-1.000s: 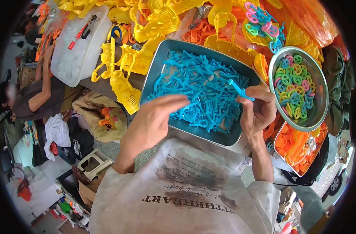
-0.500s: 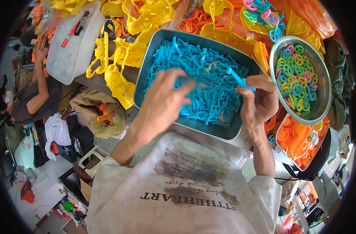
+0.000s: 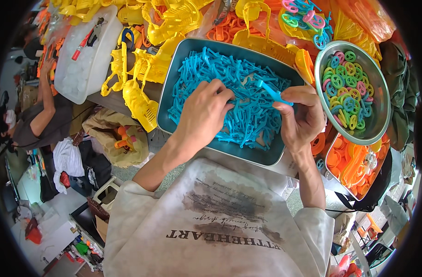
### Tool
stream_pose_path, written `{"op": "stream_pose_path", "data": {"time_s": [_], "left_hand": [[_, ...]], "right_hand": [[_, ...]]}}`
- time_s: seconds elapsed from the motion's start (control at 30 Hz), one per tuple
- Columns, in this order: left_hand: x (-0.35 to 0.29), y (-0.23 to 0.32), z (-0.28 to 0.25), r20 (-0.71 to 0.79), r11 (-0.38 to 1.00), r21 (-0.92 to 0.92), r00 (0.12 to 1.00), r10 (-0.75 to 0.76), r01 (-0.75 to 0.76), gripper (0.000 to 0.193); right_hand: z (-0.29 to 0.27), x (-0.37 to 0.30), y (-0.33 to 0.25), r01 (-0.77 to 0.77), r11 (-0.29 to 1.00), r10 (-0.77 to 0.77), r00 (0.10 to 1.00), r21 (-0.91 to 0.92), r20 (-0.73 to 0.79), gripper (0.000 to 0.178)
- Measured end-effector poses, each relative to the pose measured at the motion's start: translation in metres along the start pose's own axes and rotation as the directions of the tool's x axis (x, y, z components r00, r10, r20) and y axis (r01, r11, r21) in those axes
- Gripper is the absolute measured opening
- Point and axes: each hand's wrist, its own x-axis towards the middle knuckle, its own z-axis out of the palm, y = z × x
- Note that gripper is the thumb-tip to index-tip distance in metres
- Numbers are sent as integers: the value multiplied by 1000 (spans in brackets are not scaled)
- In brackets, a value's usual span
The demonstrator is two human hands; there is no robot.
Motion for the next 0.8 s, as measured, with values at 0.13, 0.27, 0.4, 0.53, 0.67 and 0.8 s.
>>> {"op": "stream_pose_path", "data": {"time_s": [0.13,0.27,0.4,0.53,0.67,0.8], "left_hand": [[2,-1,2,-30,1000,-13,1000,2,-2,14],[10,3,-2,-267,950,-300,948,-173,88,14],[14,14,-10,-217,621,-783,921,-324,34,8],[26,22,-12,-219,615,-785,962,-164,-74,7],[24,16,-16,-27,494,-868,992,-123,38,11],[23,16,-16,-4,417,-907,987,-158,63,14]], "right_hand": [[-1,1,-2,27,999,-24,995,-27,102,23],[-4,5,-2,8,998,3,989,-69,148,21],[1,5,-7,7,999,1,976,-35,217,22],[-2,7,-8,-27,1000,24,967,10,253,21],[-3,6,-6,-60,998,51,966,26,252,21],[-2,5,-7,-90,995,76,962,43,262,22]]}}
